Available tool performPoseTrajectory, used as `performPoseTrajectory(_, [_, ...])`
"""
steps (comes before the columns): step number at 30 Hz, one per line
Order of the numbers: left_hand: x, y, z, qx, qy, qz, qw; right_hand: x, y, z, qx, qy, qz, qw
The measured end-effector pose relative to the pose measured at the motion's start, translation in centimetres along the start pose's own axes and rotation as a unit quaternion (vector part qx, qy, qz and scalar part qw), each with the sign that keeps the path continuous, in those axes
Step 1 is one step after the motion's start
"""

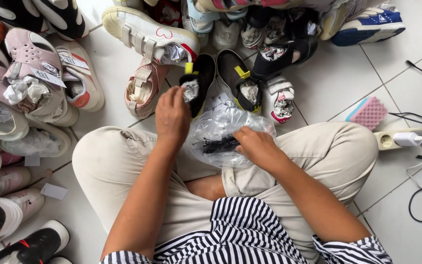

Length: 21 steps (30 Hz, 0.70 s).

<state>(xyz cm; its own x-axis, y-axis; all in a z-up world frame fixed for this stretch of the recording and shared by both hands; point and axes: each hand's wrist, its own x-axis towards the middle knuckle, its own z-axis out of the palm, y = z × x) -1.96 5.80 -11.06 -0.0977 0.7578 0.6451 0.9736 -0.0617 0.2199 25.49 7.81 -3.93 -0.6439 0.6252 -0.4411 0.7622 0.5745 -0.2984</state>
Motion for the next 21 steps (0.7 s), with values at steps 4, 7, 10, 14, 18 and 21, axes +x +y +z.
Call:
performPoseTrajectory(4, [0.1,4.3,-3.0,-0.054,-0.111,0.060,0.990,0.5,-0.1,0.1,-0.052,-0.005,0.029,0.998])
performPoseTrajectory(7, [1.5,6.3,-6.2,-0.143,-0.450,-0.053,0.880,0.4,-1.1,-1.2,-0.044,-0.027,0.054,0.997])
performPoseTrajectory(10, [1.6,5.8,-6.7,-0.159,-0.457,-0.107,0.868,-0.9,-3.5,-4.4,-0.067,-0.016,0.039,0.997])
performPoseTrajectory(14, [1.6,4.4,-6.8,-0.186,-0.331,-0.198,0.904,-1.6,-3.8,-3.2,-0.120,0.104,-0.079,0.984])
performPoseTrajectory(18, [0.2,3.8,-5.0,-0.076,-0.185,-0.170,0.965,1.2,0.9,6.3,-0.179,0.179,-0.168,0.953])
performPoseTrajectory(21, [0.2,4.1,-4.6,-0.076,-0.120,-0.122,0.982,-2.5,-4.9,-5.2,-0.131,0.031,-0.117,0.984])
